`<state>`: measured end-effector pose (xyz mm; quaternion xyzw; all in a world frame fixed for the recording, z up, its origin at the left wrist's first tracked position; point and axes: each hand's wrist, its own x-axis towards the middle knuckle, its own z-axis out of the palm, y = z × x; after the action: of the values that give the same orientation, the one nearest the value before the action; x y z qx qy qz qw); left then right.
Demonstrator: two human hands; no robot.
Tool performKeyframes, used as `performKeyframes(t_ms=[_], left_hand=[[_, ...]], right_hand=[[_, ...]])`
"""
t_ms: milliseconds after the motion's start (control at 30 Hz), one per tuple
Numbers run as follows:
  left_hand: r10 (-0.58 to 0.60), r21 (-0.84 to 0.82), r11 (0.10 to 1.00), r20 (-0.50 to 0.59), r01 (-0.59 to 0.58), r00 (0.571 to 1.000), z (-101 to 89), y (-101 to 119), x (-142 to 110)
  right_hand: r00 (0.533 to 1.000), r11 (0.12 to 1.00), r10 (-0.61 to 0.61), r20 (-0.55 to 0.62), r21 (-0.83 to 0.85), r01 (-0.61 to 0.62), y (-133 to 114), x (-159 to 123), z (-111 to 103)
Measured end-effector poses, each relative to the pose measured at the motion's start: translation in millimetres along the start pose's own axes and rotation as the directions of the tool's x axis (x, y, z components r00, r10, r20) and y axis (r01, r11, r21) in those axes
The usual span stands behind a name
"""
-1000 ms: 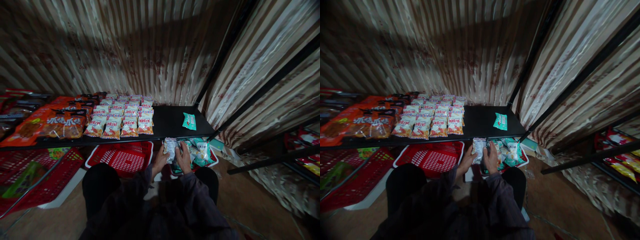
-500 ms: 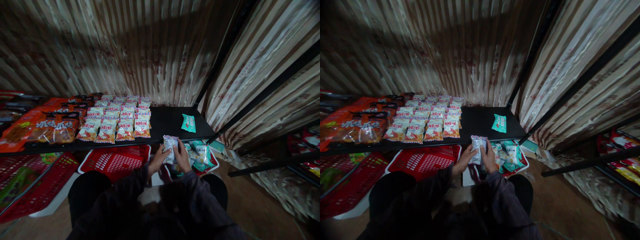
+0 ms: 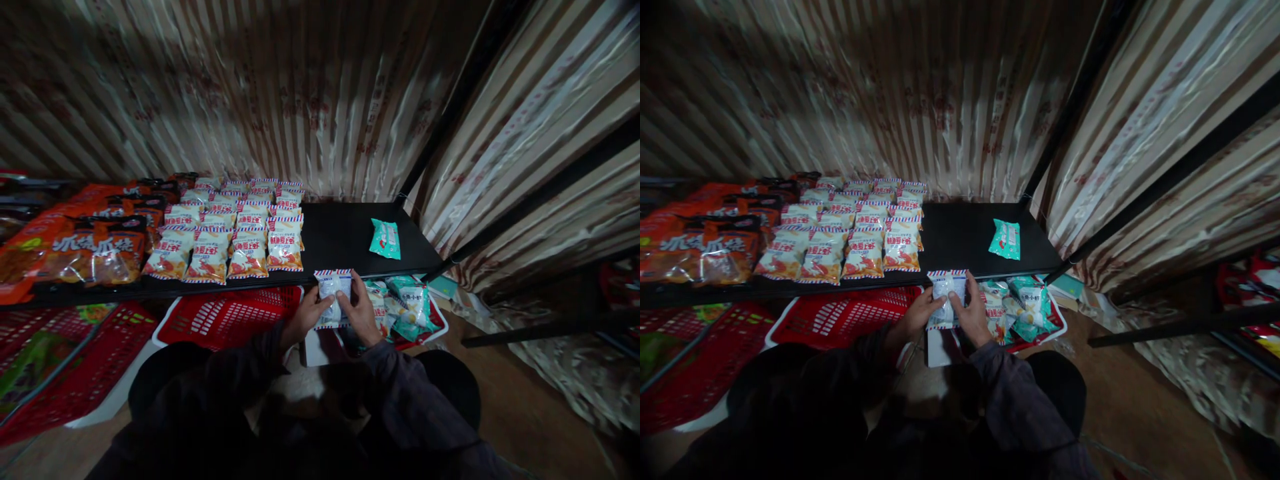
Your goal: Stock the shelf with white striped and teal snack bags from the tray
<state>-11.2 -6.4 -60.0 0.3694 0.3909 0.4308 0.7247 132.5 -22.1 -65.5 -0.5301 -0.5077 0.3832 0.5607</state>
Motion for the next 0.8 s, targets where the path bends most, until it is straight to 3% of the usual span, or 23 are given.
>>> performKeyframes(t_ms=[133,233,600,800], left_hand=[[0.052,0.035,0.998,0.044,-0.054,0.998,-3.2,22,6],[0.062,0.062,0.996,0.049,-0.065,0.997,-2.4,31,14],[0.001,0.071,0.997,0.071,-0.006,0.997,1.3,25,24],[0.001,0.119,0.993,0.038,-0.005,0.999,-1.5,27,32]], right_hand=[[1.000,0.979,0.029,0.002,0.202,-0.029,-7,13,6],[0.999,0.971,0.037,-0.011,0.236,-0.033,-11,24,5],[0.992,0.956,0.115,-0.049,0.278,-0.097,-5,31,3],[0.997,0.964,0.070,-0.036,0.259,-0.058,-10,31,2]])
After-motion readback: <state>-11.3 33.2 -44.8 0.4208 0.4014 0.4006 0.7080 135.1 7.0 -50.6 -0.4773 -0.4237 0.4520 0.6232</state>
